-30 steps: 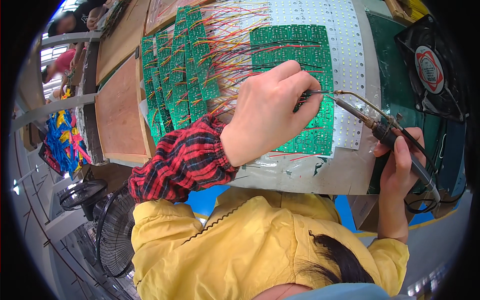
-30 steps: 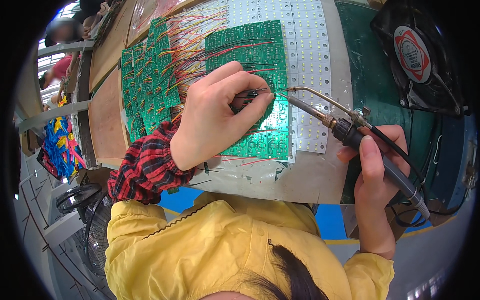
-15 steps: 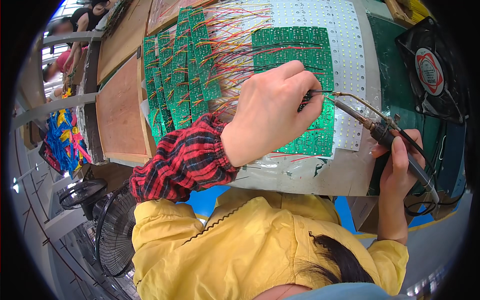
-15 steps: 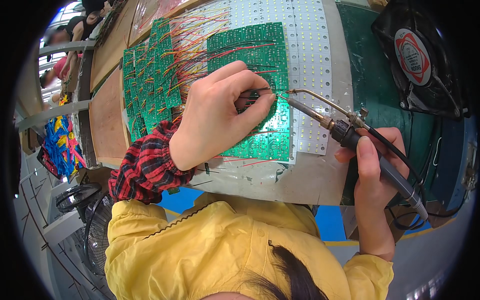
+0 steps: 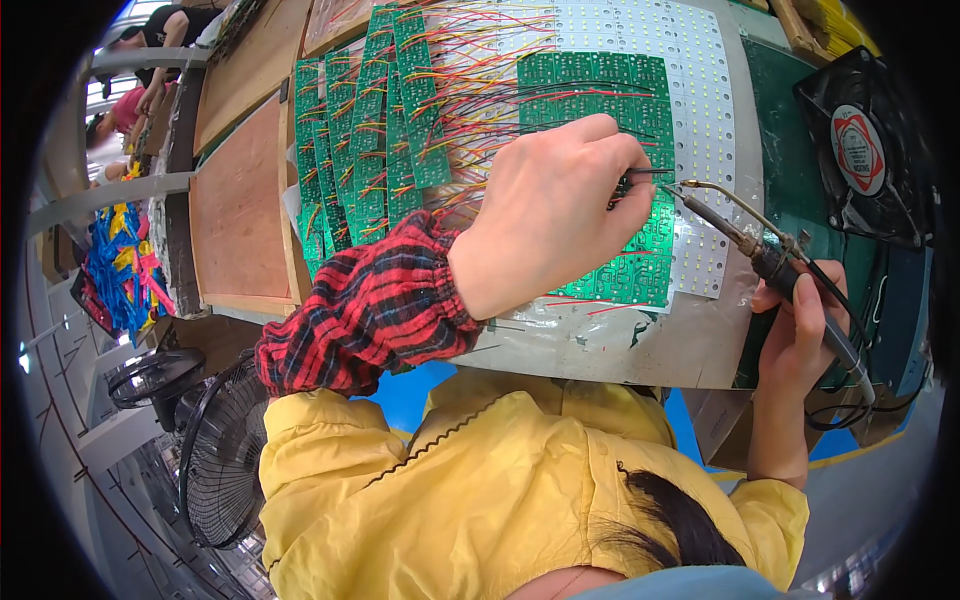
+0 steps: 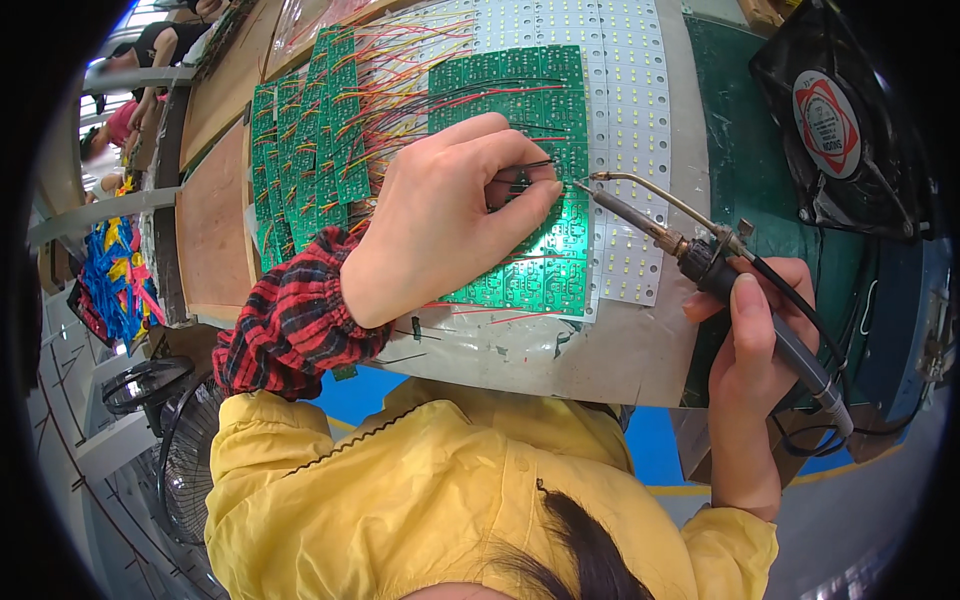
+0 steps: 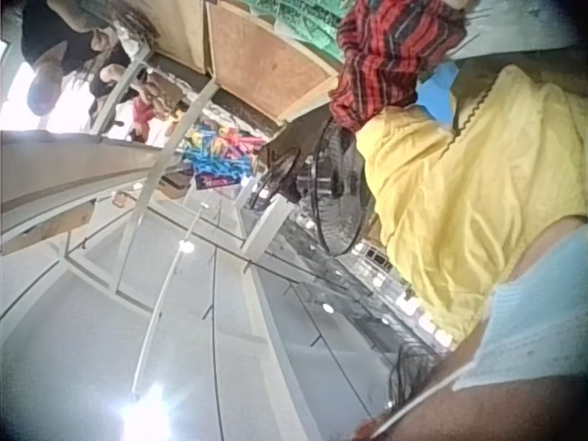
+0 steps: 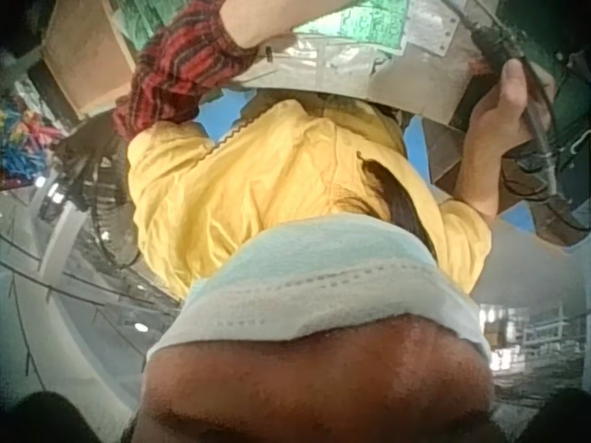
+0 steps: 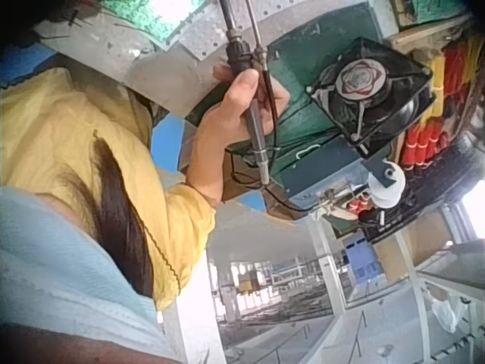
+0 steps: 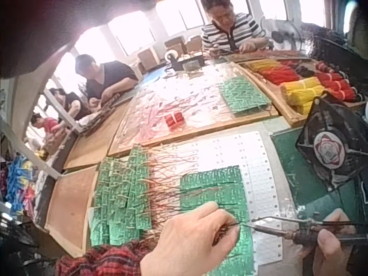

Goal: Soldering wires onto small green PCB panels at an assembly station.

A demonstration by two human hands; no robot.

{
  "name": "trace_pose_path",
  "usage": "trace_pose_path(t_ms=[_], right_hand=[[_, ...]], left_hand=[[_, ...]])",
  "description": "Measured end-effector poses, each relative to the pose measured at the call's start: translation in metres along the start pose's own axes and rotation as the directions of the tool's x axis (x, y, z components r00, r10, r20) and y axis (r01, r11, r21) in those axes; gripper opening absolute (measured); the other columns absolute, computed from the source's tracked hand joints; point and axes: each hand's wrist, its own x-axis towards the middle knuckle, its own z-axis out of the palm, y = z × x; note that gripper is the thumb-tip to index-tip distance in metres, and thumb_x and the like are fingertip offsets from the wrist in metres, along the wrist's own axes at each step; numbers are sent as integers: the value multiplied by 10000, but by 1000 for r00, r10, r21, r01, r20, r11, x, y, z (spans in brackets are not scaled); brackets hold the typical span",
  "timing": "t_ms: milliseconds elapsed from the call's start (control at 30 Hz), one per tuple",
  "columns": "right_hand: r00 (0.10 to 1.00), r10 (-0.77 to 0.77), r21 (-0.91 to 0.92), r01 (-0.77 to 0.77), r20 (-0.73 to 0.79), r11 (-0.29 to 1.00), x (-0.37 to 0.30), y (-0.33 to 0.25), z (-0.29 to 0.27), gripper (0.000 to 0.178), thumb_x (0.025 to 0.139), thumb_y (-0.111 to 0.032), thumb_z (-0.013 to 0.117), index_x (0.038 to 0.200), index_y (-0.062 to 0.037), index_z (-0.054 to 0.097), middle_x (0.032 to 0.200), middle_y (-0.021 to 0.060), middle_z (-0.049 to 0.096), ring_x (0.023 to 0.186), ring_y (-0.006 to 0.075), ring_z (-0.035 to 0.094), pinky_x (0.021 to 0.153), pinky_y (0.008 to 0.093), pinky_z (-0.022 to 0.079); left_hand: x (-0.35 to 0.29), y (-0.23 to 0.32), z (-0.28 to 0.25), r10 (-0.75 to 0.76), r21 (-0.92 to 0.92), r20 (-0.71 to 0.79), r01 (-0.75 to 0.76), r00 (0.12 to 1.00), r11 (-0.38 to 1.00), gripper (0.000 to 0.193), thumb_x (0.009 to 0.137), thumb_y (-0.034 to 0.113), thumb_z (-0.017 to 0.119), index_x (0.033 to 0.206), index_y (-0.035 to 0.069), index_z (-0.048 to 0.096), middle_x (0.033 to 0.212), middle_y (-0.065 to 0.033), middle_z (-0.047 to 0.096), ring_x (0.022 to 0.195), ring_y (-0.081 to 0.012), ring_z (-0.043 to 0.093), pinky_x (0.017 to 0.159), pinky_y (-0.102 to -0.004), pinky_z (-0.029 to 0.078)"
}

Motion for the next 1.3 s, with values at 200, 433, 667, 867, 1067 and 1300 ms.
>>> trace_pose_path(t_ms=[200,433,667,867,1067,1300], right_hand=[[1000,-4,110,4,1,994,2,3,-1,221,858,-180,453,924,27,487,621,117,568,587,172,549,658,284,441],[999,-41,194,37,15,980,-8,3,7,223,823,-177,475,906,29,494,630,126,554,559,176,535,607,284,445],[994,-24,183,5,102,983,-19,6,22,235,798,-190,498,885,29,488,671,132,554,530,176,538,547,277,452],[986,5,145,-29,167,989,-23,-1,41,230,795,-175,508,876,38,483,714,132,552,544,177,564,555,257,471],[990,34,151,-55,139,987,-23,3,37,241,791,-193,505,875,30,472,690,131,544,519,169,550,556,264,467],[992,16,196,-40,123,980,-24,6,36,248,787,-208,498,877,21,463,686,134,544,491,162,528,561,282,460]], left_hand=[[-4,-9,-52,3,-4,50,-2,999,1000,104,799,70,621,874,-2,619,713,-60,590,642,-111,554,578,-234,439],[-54,-18,-83,-304,-478,135,330,943,814,310,902,122,509,1177,2,432,818,2,481,759,-51,451,671,-177,368],[-68,-23,-47,-256,-363,117,281,960,888,140,833,-9,539,971,-28,530,751,-50,543,691,-106,526,618,-231,438],[-69,-30,-36,-119,-193,1,117,993,974,100,722,14,648,813,-7,612,739,-63,530,643,-167,538,572,-249,430],[-69,-31,-46,-147,-283,-79,119,986,952,111,735,15,649,843,-1,630,762,-17,520,639,-68,500,537,-198,397],[-73,-17,-73,-179,-467,-164,84,970,880,148,787,-86,544,923,-44,585,870,-26,504,732,-46,483,609,-158,372]])
